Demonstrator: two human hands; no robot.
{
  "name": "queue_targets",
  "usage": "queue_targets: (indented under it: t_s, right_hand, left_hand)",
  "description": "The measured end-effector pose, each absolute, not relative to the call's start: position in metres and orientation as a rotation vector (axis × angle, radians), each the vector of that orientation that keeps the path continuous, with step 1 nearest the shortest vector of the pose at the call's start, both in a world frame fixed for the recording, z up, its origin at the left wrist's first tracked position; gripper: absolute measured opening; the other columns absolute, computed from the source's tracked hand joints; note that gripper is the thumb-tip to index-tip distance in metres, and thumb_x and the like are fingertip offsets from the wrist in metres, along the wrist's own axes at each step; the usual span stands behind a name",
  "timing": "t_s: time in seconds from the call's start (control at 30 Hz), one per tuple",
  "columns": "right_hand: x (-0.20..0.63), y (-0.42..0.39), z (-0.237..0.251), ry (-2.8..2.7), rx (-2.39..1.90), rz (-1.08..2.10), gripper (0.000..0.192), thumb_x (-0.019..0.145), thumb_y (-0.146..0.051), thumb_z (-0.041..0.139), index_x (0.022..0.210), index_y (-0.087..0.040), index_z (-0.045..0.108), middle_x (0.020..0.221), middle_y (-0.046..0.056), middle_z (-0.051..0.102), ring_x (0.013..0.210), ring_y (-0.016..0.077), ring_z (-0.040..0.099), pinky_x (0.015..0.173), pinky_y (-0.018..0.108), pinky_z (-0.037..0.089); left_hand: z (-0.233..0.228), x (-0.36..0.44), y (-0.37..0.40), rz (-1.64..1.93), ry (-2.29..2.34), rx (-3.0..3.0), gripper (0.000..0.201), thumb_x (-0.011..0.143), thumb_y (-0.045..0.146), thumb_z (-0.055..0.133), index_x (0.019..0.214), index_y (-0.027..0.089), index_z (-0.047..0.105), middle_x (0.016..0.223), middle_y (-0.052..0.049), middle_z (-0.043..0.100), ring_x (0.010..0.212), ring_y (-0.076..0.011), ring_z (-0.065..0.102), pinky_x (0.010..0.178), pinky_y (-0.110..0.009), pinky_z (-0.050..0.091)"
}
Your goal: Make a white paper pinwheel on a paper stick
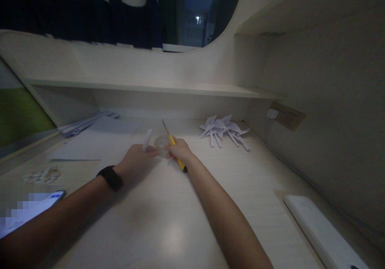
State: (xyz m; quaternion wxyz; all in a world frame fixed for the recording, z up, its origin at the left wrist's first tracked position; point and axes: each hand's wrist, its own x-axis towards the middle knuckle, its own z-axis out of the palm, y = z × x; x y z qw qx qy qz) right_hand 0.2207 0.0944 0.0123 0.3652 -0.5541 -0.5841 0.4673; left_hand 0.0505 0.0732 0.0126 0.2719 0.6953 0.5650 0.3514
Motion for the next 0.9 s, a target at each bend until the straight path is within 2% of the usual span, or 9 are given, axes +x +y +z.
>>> queue_targets:
  t_s: [0.13, 0.23, 0.3, 0.37, 0.47, 0.53, 0.67, 0.77, 0.9]
  right_hand:
    - [0.222, 0.093, 0.016, -1.537, -1.432, 1.17, 0.011, 0.082, -0.025, 0.059, 0.08, -0.015, 0.056, 0.047, -0.003, 0.054, 0.033, 0.0071, 0.041, 0.035, 0.018, 0.028]
    - [0.23, 0.093, 0.026, -1.545, -1.432, 1.111, 0.025, 0.087, -0.039, 0.054, 0.083, -0.015, 0.056, 0.049, -0.004, 0.051, 0.035, 0.007, 0.039, 0.037, 0.019, 0.027]
    - [0.239, 0.092, 0.035, -1.571, -1.445, 1.007, 0.041, 0.091, -0.051, 0.042, 0.081, -0.014, 0.056, 0.053, -0.002, 0.051, 0.04, 0.008, 0.041, 0.04, 0.02, 0.027]
    - [0.251, 0.087, 0.044, -1.711, -1.487, 0.706, 0.047, 0.093, -0.052, 0.034, 0.078, -0.014, 0.058, 0.061, 0.003, 0.055, 0.05, 0.0102, 0.048, 0.045, 0.02, 0.028]
    - [0.268, 0.074, 0.053, -1.893, -1.638, 0.3, 0.033, 0.087, -0.047, 0.051, 0.08, -0.016, 0.058, 0.072, 0.005, 0.06, 0.062, 0.0139, 0.052, 0.05, 0.022, 0.027]
    - [0.278, 0.064, 0.059, -1.992, -1.721, 0.186, 0.027, 0.081, -0.045, 0.059, 0.084, -0.017, 0.059, 0.074, 0.004, 0.062, 0.063, 0.0147, 0.053, 0.051, 0.023, 0.026]
    - [0.29, 0.047, 0.074, -2.237, -1.757, 0.063, 0.024, 0.076, -0.042, 0.063, 0.083, -0.019, 0.059, 0.076, 0.003, 0.064, 0.066, 0.0151, 0.055, 0.052, 0.022, 0.026]
    - [0.292, 0.038, 0.083, -2.454, -1.703, -0.011, 0.018, 0.071, -0.034, 0.066, 0.08, -0.02, 0.061, 0.076, 0.002, 0.065, 0.067, 0.0153, 0.056, 0.052, 0.023, 0.026]
    - [0.29, 0.031, 0.087, -2.601, -1.69, -0.157, 0.012, 0.075, -0.024, 0.06, 0.086, -0.02, 0.063, 0.078, 0.005, 0.067, 0.071, 0.0176, 0.059, 0.055, 0.025, 0.028]
  left_hand:
    - [0.024, 0.05, 0.075, 0.827, 1.571, 2.189, 0.026, 0.08, 0.037, 0.056, 0.07, 0.017, 0.069, 0.065, -0.006, 0.067, 0.066, -0.0227, 0.062, 0.054, -0.028, 0.037]
    - [0.029, 0.05, 0.074, 0.722, 1.641, 2.492, 0.03, 0.086, 0.037, 0.05, 0.074, 0.019, 0.07, 0.072, -0.008, 0.069, 0.069, -0.0241, 0.062, 0.057, -0.028, 0.035]
    - [0.031, 0.048, 0.072, 0.699, 1.642, 2.599, 0.027, 0.087, 0.034, 0.048, 0.08, 0.02, 0.07, 0.079, -0.008, 0.07, 0.074, -0.0244, 0.063, 0.06, -0.028, 0.036]
    - [0.034, 0.046, 0.072, 0.691, 1.609, 2.676, 0.023, 0.088, 0.031, 0.048, 0.084, 0.02, 0.069, 0.084, -0.008, 0.07, 0.078, -0.0236, 0.063, 0.063, -0.027, 0.037]
    - [0.039, 0.041, 0.074, 0.674, 1.496, 2.796, 0.018, 0.087, 0.025, 0.05, 0.089, 0.019, 0.067, 0.085, -0.007, 0.068, 0.079, -0.0223, 0.061, 0.066, -0.027, 0.039]
    - [0.044, 0.037, 0.077, 0.646, 1.399, 2.891, 0.015, 0.085, 0.019, 0.051, 0.089, 0.019, 0.066, 0.085, -0.007, 0.067, 0.081, -0.0223, 0.06, 0.069, -0.028, 0.04]
    - [0.051, 0.033, 0.085, 0.604, 1.276, 3.009, 0.019, 0.082, 0.009, 0.049, 0.087, 0.019, 0.065, 0.085, -0.006, 0.065, 0.082, -0.0212, 0.058, 0.071, -0.028, 0.04]
    - [0.052, 0.031, 0.09, 0.586, 1.242, 3.022, 0.017, 0.082, 0.009, 0.049, 0.085, 0.019, 0.064, 0.086, -0.006, 0.066, 0.08, -0.02, 0.058, 0.07, -0.027, 0.041]
    - [0.05, 0.027, 0.096, 0.512, 1.273, 3.007, 0.017, 0.083, 0.012, 0.05, 0.087, 0.019, 0.065, 0.083, -0.005, 0.068, 0.077, -0.02, 0.061, 0.068, -0.027, 0.041]
